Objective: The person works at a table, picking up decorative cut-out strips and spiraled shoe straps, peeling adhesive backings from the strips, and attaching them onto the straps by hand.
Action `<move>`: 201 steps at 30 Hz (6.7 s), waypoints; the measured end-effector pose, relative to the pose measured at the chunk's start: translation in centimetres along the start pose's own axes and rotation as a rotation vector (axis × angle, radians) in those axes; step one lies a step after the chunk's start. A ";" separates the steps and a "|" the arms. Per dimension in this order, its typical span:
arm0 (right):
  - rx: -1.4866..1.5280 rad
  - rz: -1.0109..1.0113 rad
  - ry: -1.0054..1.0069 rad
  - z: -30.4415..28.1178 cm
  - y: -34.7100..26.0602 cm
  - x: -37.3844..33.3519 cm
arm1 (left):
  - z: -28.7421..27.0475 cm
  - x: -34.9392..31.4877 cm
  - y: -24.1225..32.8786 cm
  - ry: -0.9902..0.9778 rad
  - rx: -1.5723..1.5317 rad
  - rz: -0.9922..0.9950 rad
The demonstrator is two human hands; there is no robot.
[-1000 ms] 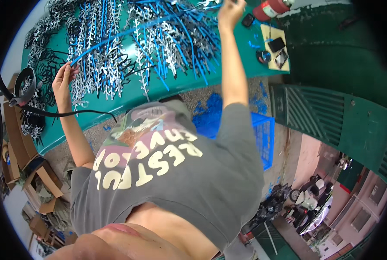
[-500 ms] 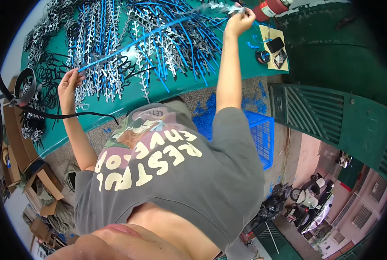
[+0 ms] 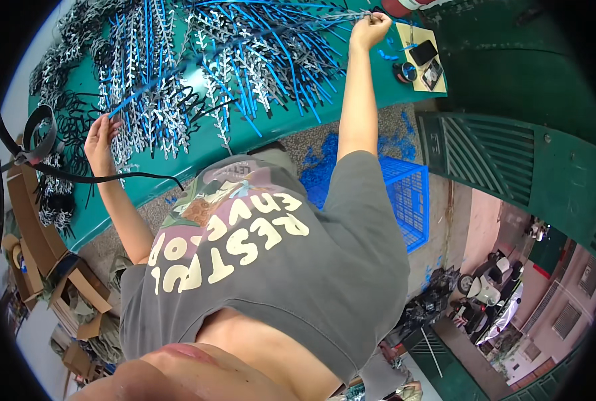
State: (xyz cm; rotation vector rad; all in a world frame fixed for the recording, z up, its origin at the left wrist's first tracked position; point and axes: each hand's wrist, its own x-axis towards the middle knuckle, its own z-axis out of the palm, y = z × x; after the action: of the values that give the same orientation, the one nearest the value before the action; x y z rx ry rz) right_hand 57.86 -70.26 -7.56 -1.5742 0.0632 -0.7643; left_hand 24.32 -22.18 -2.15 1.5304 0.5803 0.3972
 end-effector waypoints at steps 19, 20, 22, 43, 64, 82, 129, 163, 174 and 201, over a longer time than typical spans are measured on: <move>-1.291 -0.431 -0.883 -3.1 5.2 -0.9 | -7.4 2.1 -0.4 0.234 0.051 0.015; -1.234 -0.322 -0.943 -2.4 5.3 -1.0 | -7.9 1.9 -0.5 0.300 0.054 0.003; -1.192 -0.171 -1.005 -1.9 5.7 -1.0 | -8.6 1.5 -0.6 0.365 0.054 -0.020; -0.198 0.663 -0.833 1.1 -2.7 -9.6 | -13.7 -2.3 -2.7 0.427 0.055 -0.111; 0.143 -0.330 -1.242 14.3 -23.9 -27.8 | -4.1 -4.6 -0.5 0.038 -0.471 -0.275; -0.139 -0.503 -0.986 13.2 -24.5 -36.2 | -1.0 -5.3 2.3 -0.238 0.192 0.266; 0.648 0.810 -0.851 16.7 -18.9 -28.0 | 3.5 -0.4 2.5 -0.110 -0.055 0.185; -0.662 -0.349 -1.182 10.0 -4.5 -15.3 | -7.7 4.5 10.7 0.063 -0.304 0.243; -0.587 -0.305 -1.200 12.2 -2.1 -14.9 | -10.1 4.9 16.5 0.216 -0.097 0.317; -1.269 0.159 -0.673 -12.1 -0.2 -3.7 | -26.2 -32.6 21.6 0.981 0.331 0.580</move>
State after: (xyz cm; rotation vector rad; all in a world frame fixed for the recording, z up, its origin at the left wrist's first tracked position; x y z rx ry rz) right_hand 48.85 -78.99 -9.49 -2.9079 0.2010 0.0705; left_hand -14.75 -19.48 24.07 1.7556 0.9741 1.6126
